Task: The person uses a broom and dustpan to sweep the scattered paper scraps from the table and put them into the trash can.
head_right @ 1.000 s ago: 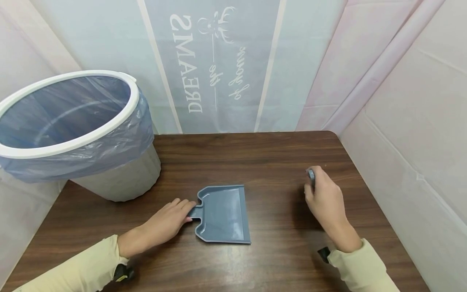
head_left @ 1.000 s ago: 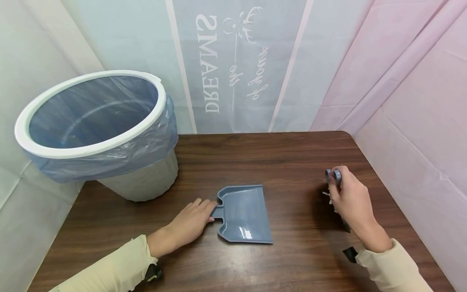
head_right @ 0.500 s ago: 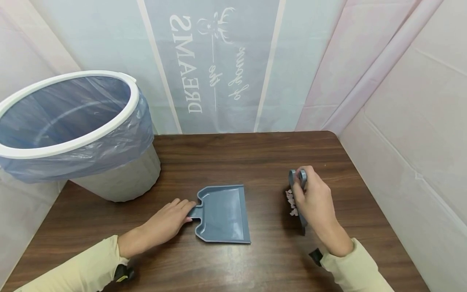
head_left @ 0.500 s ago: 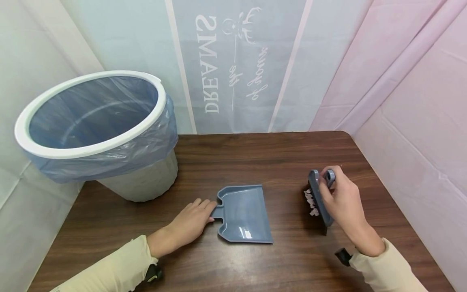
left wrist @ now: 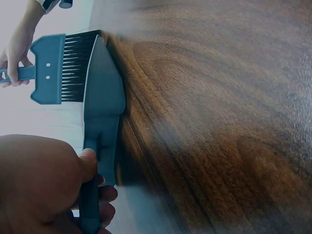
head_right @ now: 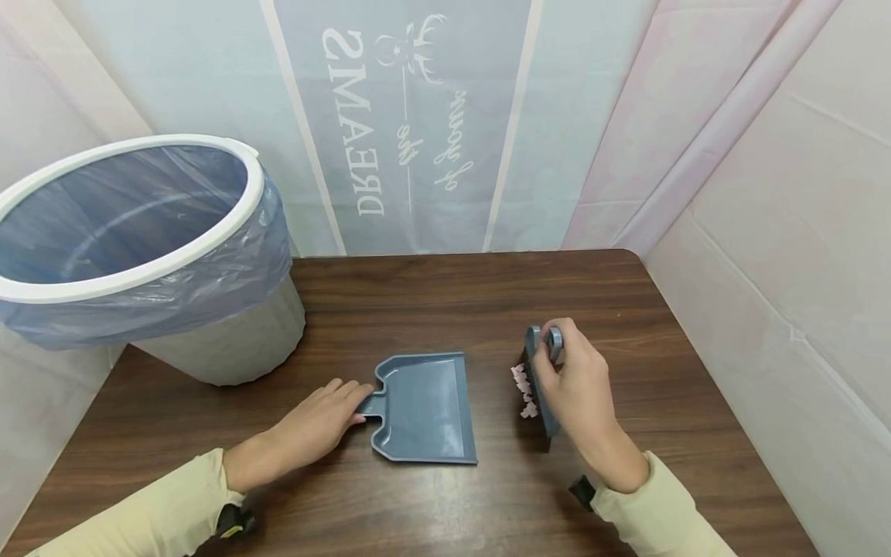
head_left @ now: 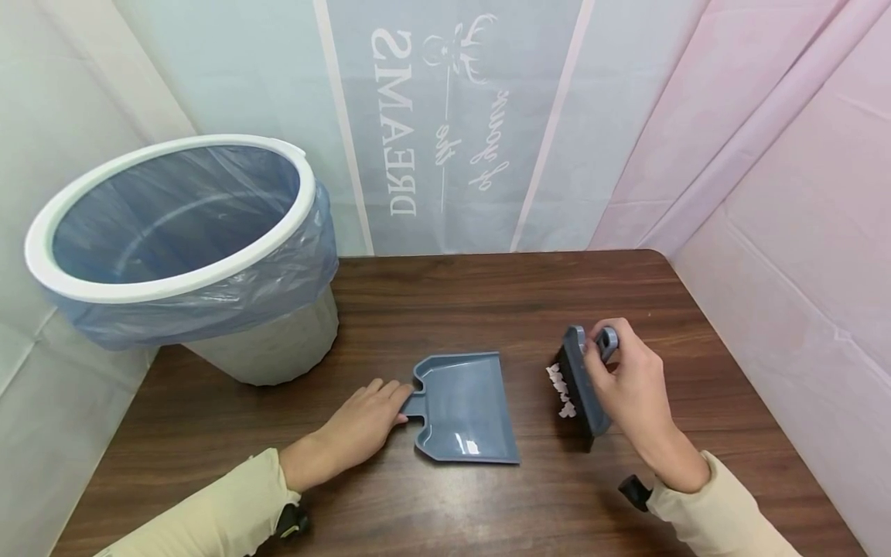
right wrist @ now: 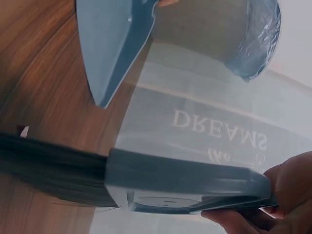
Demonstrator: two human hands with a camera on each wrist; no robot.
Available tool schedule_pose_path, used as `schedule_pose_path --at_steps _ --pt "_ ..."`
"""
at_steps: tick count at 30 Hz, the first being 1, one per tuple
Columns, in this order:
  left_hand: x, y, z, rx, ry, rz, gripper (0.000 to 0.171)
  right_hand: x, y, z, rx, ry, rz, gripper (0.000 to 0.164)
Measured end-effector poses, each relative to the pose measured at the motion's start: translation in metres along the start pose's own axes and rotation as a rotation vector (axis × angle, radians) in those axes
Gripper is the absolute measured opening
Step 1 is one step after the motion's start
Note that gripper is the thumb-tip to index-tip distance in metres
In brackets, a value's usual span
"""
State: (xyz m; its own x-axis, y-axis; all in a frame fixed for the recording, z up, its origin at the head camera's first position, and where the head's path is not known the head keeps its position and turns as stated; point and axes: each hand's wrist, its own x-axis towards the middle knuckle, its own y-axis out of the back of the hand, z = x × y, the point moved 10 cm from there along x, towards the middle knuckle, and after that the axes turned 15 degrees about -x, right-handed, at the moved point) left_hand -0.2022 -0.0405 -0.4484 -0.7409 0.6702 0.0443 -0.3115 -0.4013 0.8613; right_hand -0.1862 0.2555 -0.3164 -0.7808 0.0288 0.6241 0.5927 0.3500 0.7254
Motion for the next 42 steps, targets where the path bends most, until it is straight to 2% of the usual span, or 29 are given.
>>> schedule_pose_path --at_steps 7,14,18,23,25,28,29,32,40,42 --pt "0.0 0.001 -0.001 -0.001 0.001 0.007 0.038 0.0 -0.001 -0.008 0.043 -0.002 -0.002 0.022" --pt "0.0 0.001 -0.001 0.005 -0.006 0.009 0.039 0.007 0.009 -0.011 0.096 0.017 0.035 0.017" --pt "0.0 0.001 0.0 0.008 -0.011 0.011 0.039 0.014 0.008 -0.015 0.141 0.122 0.012 0.024" --pt "0.0 0.002 0.001 0.008 -0.016 0.016 0.038 0.017 -0.005 -0.02 0.219 0.339 -0.086 0.038" --pt "0.0 0.002 0.001 0.007 -0.017 0.016 0.038 0.015 -0.01 -0.022 0.25 0.438 -0.117 0.031" --pt "0.0 0.001 0.002 0.005 -0.016 0.011 0.038 0.011 -0.017 -0.022 0.29 0.545 -0.147 0.007" --pt "0.0 0.001 0.002 0.004 -0.016 0.011 0.038 0.01 -0.019 -0.021 0.31 0.565 -0.158 0.011" --pt "0.0 0.001 0.002 0.001 -0.016 0.013 0.038 0.007 -0.023 -0.016 0.346 0.577 -0.182 0.025" --pt "0.0 0.001 0.001 0.006 -0.022 0.018 0.038 0.002 -0.02 -0.006 0.444 0.579 -0.244 0.009" --pt "0.0 0.001 0.002 0.008 -0.024 0.02 0.038 0.002 -0.017 -0.003 0.468 0.568 -0.261 0.014"
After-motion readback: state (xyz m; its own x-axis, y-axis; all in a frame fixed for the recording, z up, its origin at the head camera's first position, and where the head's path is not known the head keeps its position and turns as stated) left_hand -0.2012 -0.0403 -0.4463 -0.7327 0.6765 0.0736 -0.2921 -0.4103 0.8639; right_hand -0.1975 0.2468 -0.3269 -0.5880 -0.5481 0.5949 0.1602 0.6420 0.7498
